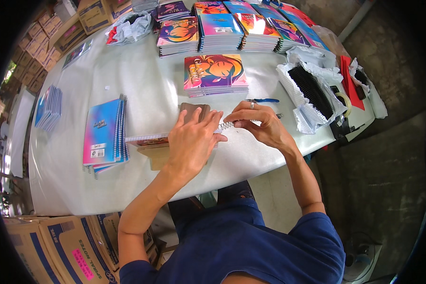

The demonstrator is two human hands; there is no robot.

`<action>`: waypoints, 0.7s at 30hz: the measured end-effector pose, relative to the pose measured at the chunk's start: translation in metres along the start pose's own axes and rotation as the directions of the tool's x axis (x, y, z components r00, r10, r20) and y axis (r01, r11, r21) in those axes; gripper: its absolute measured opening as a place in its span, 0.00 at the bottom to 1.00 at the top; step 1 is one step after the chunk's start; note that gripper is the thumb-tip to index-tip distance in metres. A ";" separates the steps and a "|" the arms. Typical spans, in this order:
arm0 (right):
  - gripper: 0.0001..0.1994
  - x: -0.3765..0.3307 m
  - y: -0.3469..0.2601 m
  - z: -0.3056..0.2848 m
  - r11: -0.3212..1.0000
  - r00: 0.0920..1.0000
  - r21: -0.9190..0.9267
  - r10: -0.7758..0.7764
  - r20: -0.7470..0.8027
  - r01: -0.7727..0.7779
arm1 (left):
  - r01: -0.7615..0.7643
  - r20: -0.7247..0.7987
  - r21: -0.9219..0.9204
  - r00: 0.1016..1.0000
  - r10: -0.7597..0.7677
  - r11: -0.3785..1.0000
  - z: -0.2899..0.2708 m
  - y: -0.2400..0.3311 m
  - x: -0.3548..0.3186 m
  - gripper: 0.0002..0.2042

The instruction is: The person takes a spiral-bound notebook from a stack, uses pliers to trim or adjust the wire binding by hand, and places the notebook onto another stack on a table.

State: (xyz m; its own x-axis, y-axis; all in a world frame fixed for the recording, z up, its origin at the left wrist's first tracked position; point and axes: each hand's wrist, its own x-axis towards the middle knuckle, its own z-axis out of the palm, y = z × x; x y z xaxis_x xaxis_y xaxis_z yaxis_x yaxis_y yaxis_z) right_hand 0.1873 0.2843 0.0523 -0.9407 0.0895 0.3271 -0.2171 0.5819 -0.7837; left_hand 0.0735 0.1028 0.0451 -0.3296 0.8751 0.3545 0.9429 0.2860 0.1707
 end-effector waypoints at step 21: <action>0.14 -0.006 -0.028 -0.002 0.858 0.969 -0.455 -0.181 0.168 0.240 | -0.095 -0.326 0.144 0.935 0.138 0.985 0.021 0.008 -0.025 0.29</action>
State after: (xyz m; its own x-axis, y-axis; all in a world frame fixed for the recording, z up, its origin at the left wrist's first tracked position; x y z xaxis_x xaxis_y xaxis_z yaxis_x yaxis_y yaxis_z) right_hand 0.1993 0.2690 0.0739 -0.9159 -0.1549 0.3702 -0.2932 0.8881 -0.3540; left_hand 0.0905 0.0911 0.0183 -0.1941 0.7303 0.6550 0.9669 0.2552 0.0020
